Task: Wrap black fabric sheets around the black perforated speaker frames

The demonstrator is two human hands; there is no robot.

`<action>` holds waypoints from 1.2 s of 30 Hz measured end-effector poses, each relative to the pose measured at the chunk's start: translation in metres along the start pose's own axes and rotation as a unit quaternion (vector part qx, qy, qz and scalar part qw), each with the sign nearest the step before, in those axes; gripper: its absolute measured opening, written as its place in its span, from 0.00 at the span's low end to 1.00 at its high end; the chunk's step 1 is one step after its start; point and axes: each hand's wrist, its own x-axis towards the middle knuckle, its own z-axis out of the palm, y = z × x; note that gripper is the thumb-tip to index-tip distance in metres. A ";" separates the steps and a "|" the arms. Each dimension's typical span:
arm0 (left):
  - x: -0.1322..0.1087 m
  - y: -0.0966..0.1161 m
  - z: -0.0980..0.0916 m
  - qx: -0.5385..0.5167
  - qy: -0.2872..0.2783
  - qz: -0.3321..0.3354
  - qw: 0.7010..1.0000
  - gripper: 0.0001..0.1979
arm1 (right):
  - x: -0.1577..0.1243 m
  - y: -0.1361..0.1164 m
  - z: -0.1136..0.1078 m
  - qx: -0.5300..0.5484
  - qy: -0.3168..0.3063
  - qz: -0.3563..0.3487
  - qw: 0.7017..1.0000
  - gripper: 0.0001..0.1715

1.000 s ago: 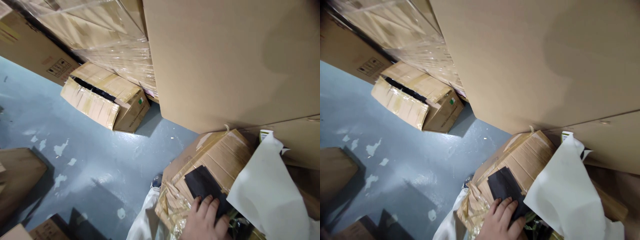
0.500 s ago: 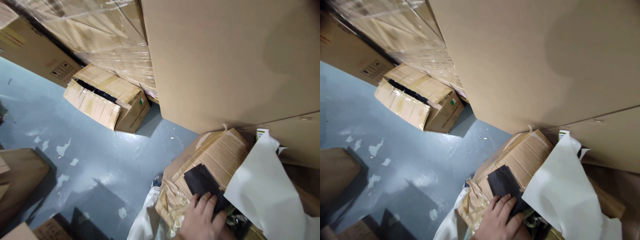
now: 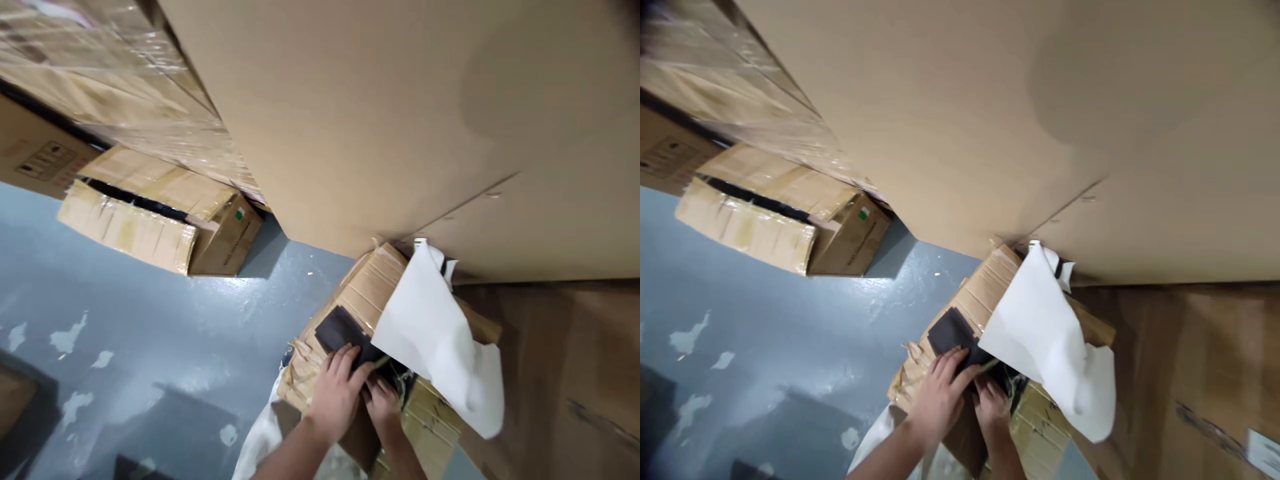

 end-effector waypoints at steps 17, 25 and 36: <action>0.030 0.023 -0.012 0.081 -0.115 0.071 0.988 0.41 | -0.061 -0.041 -0.100 -0.007 0.163 0.076 0.984 0.18; 0.036 0.052 -0.055 -0.010 -0.203 0.229 0.952 0.43 | -0.033 -0.073 -0.175 0.017 0.062 -0.122 0.990 0.28; 0.022 0.127 -0.135 -0.117 -0.217 0.204 0.948 0.08 | -0.023 -0.129 -0.266 0.050 0.150 -0.154 0.975 0.18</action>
